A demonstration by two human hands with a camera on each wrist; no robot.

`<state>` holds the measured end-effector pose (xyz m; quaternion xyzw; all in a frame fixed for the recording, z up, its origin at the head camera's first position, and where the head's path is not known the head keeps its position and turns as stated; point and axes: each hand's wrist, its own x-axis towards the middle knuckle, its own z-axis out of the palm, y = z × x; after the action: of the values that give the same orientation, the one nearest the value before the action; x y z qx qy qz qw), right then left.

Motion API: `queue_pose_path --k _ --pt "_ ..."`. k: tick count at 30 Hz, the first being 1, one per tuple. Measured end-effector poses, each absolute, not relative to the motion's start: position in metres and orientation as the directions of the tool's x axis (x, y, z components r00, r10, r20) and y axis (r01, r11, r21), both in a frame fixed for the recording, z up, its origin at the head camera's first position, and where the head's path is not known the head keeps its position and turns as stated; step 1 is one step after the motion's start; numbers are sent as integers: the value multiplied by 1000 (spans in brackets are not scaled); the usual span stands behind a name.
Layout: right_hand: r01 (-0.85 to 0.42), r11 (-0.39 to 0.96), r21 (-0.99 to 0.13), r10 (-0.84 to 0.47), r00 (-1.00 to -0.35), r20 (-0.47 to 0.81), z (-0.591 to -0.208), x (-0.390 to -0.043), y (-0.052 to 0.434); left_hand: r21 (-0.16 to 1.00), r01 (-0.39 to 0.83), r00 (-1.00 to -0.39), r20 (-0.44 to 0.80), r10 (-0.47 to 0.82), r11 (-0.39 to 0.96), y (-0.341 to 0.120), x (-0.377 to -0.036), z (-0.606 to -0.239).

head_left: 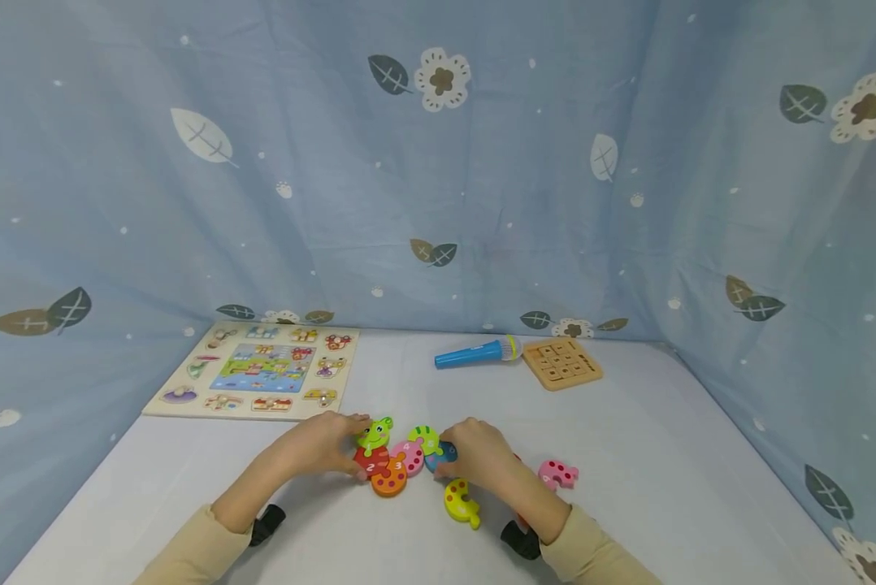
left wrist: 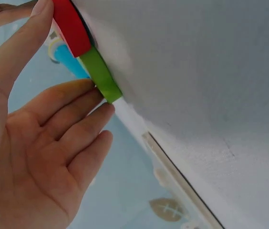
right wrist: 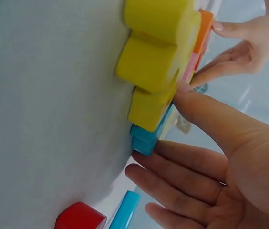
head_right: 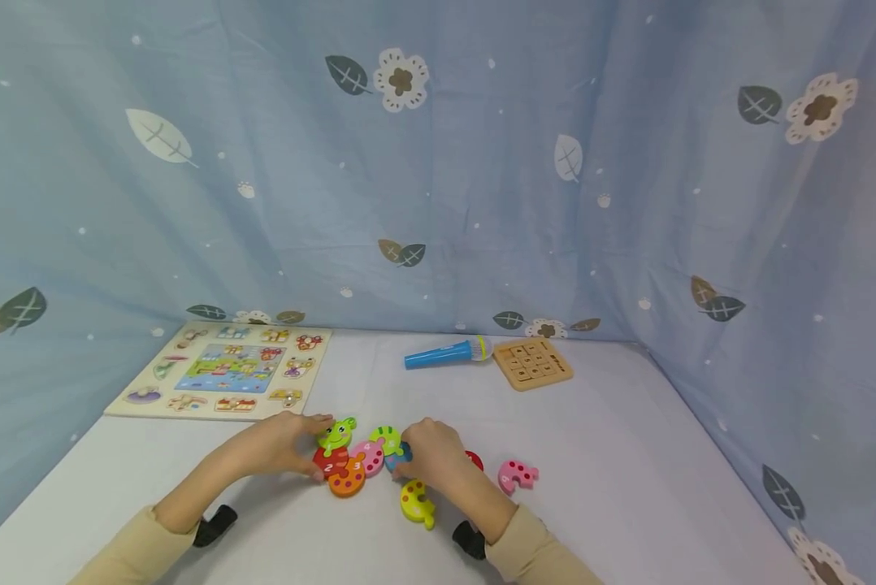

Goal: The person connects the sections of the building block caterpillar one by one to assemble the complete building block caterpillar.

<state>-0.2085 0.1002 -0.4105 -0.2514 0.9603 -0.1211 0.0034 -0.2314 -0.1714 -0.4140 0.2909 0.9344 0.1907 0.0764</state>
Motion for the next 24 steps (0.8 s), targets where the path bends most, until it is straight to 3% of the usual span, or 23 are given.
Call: queue_pose_path --k 11,24 --pt "-471 855 -217 -475 -879 40 -410 -211 98 438 507 -810 -50 584 742 -174 -231 -411" --pt "-446 860 -247 -459 -888 2 -413 -220 97 396 502 -829 -33 558 769 -171 -227 -411"
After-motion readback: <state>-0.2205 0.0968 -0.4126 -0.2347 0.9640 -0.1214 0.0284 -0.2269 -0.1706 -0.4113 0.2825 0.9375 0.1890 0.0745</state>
